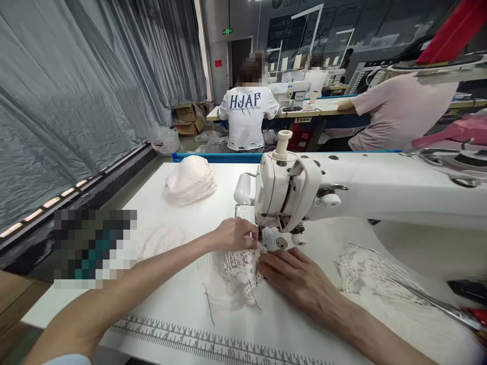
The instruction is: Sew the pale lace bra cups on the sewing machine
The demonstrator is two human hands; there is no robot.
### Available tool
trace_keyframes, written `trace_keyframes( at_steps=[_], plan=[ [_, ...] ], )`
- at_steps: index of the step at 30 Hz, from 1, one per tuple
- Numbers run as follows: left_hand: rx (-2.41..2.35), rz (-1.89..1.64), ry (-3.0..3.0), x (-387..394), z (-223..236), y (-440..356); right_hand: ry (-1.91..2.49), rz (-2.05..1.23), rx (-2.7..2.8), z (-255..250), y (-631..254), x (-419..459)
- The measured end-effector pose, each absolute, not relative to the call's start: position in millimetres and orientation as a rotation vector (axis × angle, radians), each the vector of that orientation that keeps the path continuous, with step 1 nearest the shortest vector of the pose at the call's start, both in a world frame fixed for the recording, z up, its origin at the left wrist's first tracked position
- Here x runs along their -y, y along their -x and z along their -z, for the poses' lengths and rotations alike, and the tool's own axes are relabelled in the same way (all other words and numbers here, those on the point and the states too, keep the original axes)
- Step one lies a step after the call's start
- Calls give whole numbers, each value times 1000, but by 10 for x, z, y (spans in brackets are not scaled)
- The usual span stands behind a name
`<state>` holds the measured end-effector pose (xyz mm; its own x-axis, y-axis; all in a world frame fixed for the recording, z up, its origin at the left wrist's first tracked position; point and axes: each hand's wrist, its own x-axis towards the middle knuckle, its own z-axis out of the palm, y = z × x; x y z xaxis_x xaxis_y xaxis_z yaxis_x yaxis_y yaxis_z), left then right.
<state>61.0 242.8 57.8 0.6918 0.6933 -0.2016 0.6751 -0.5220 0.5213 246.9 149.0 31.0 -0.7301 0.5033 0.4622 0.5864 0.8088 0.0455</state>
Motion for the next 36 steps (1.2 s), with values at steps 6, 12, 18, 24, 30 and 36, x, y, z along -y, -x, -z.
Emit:
trace_keyframes(
  at_steps=[6,12,18,24,30,36],
  plan=[
    [-1074,-14,-2457,-2521,-521,-651,849,173,2606,-302,-2548,-1468],
    [-1517,-163,-2484,-2517,-543,-711,975,228,2522,-255,-2550,-1475],
    [-1215,-441,-2843,-2005,-443,-654,1019,201,2509,-312,-2478,-1432],
    [-1104,-442,-2929,-1989,-303,-593,1057,218,2461,-230,-2464,-1396],
    [-973,-388,-2893,-2233,-346,-565,1047,285,2434,-144,-2456,-1419],
    [-890,-358,-2879,-2371,-318,-546,1026,374,2449,-163,-2462,-1445]
  ],
)
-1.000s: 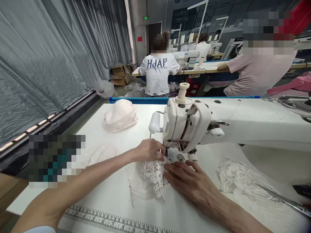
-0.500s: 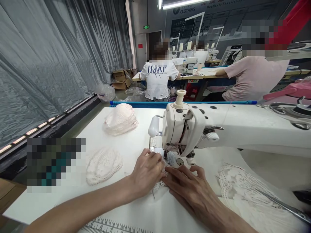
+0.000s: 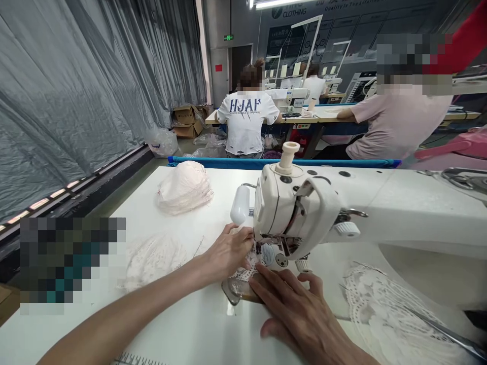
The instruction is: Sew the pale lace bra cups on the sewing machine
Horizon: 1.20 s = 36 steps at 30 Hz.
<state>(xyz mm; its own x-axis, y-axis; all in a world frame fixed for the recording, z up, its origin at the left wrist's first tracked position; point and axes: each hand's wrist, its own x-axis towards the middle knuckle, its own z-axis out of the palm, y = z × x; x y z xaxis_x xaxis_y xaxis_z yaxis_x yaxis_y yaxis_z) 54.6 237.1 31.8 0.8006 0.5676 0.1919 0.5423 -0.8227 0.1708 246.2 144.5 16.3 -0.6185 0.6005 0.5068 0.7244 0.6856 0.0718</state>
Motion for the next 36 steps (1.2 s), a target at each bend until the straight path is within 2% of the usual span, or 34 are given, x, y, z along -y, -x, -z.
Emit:
trace_keyframes(
  at_steps=[10,17,36],
  plan=[
    [-848,-539,-2922,-2083,-379,-566,1058,320,2488,-215,-2461,-1409],
    [-779,-604,-2918,-2016,-227,-565,1071,226,2369,-200,-2413,-1358],
    [-849,-560,-2953,-1970,-272,-571,1059,218,2394,-209,-2419,-1307]
  ],
)
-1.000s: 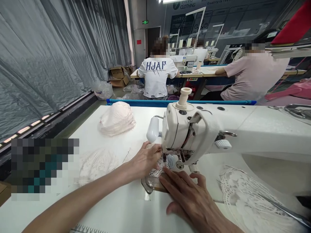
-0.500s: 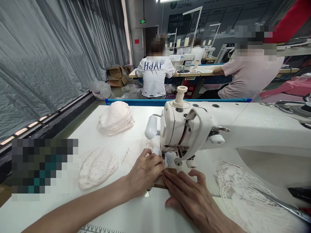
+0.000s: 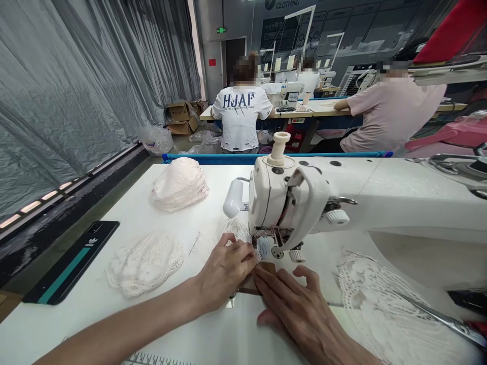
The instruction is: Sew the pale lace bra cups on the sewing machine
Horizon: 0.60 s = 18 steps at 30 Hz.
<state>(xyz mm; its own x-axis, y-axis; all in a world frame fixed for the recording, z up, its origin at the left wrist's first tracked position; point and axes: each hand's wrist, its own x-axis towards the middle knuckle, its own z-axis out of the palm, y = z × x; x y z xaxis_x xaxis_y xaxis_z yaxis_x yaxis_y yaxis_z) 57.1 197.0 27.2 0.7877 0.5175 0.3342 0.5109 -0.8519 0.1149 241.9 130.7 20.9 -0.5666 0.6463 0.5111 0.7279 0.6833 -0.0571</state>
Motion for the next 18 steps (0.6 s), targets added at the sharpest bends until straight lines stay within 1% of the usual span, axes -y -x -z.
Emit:
trace_keyframes(
  at_steps=[8,18],
  plan=[
    [-834,-568,-2959,-1955,-229,-563,1052,188,2356,-139,-2414,-1306],
    [-883,-655,-3051,-2017,-241,-586,1071,207,2410,-215,-2415,-1414]
  ],
)
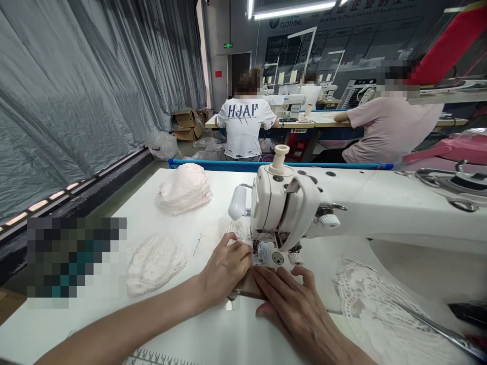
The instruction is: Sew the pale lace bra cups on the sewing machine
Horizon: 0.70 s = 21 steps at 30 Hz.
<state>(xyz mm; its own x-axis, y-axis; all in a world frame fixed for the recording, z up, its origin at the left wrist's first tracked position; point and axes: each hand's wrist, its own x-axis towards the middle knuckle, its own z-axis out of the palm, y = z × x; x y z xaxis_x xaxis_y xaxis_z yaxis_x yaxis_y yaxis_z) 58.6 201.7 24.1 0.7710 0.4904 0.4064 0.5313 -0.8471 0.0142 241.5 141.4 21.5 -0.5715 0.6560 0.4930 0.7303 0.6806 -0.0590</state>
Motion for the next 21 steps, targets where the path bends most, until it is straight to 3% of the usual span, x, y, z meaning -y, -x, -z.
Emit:
trace_keyframes(
  at_steps=[4,14,17,21],
  plan=[
    [899,616,2907,-2083,-268,-572,1052,169,2382,-199,-2426,-1435],
    [1672,217,2995,-2563,-650,-677,1095,-9,2291,-202,-2460,-1512],
    [1827,76,2993,-2283,-740,-555,1190,-279,2198,-213,-2468,-1504],
    [1974,53,3160,-1712,-875,-366,1210,-1013,2035,-322,-2384,-1366]
  ],
)
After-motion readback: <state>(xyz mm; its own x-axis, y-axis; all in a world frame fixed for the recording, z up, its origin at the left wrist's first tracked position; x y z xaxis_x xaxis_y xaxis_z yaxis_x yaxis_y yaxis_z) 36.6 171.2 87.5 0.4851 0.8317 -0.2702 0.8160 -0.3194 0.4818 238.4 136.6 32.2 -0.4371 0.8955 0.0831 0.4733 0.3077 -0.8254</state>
